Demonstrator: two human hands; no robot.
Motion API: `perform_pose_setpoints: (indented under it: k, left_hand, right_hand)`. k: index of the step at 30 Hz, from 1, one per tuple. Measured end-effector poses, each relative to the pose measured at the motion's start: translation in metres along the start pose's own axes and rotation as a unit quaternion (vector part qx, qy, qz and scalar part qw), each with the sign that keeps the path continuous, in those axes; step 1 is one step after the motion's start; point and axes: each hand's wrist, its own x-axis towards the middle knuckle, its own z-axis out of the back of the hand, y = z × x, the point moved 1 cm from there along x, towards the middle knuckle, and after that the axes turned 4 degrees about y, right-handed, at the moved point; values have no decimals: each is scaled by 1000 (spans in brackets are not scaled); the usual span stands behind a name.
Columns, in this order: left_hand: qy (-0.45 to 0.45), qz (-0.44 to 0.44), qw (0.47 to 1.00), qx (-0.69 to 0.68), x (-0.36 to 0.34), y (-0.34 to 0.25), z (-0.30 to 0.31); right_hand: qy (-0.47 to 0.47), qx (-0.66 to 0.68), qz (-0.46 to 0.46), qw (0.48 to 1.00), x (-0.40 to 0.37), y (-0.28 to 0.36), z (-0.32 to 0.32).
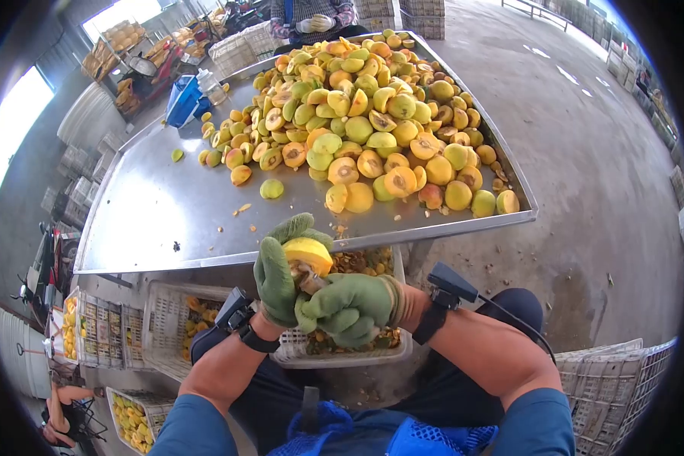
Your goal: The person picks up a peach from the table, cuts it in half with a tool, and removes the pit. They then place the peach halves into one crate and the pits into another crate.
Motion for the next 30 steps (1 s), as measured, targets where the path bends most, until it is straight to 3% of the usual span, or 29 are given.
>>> perform_pose_setpoints:
  k: [2, 3, 4, 5, 8, 9, 14, 17, 18, 19, 20, 21, 22, 24, 25, 27, 29, 30]
  left_hand:
    - [-40, 2, 999, 5, 3, 0, 5]
    - [-70, -3, 997, 25, 7, -2, 7]
    - [-103, -10, 994, 45, 10, -7, 12]
    - [-147, 92, 982, -68, 11, -11, 18]
    - [-117, 125, 968, -184, 10, 6, 47]
    - [-155, 138, 958, -196, 12, 4, 44]
    - [-145, 152, 974, -91, 6, -6, 52]
    - [-129, 182, 972, 76, 3, -34, 75]
    - [-118, 191, 964, 146, 0, -46, 91]
    - [-101, 217, 945, 221, -7, -50, 118]
    - [-82, 242, 920, 296, -17, -50, 156]
    - [15, 270, 832, 485, -38, -51, 209]
    - [114, 284, 698, 648, -51, -52, 243]
    - [56, 380, 615, 689, -31, -79, 214]
    - [25, 423, 571, 703, -20, -87, 202]
    - [-41, 130, 682, 718, 8, -52, 209]
    - [-41, 28, 729, 682, 65, -12, 193]
    - [-34, -9, 720, 693, 97, 14, 190]
  right_hand:
    - [-144, -146, 2, 979, 4, 5, -18]
    - [-152, -237, -3, 959, 3, 4, -18]
    - [-148, -247, -15, 958, 4, 4, -17]
    - [-146, -255, -26, 955, 4, 4, -18]
    - [-160, -328, -45, 930, 5, 6, -24]
    - [-174, -349, -51, 919, 7, 6, -24]
    - [-268, -455, -183, 829, 12, 14, -31]
    - [-198, -716, -200, 639, 10, 12, -19]
    - [-145, -797, -122, 574, 3, 2, -9]
    - [-89, -861, -42, 499, -8, -15, 5]
    - [-91, -856, -67, 504, -10, -14, -4]
    - [-94, -851, -92, 508, -12, -12, -14]
    - [-96, -846, -118, 512, -14, -10, -23]
    - [-193, -744, -211, 604, -11, 2, -48]
    - [-201, -743, -174, 614, -12, -2, -41]
    - [-251, -742, -154, 602, -7, 3, -27]
    - [-303, -739, -109, 591, -5, 11, -24]
    - [-330, -737, -74, 585, -5, 16, -24]
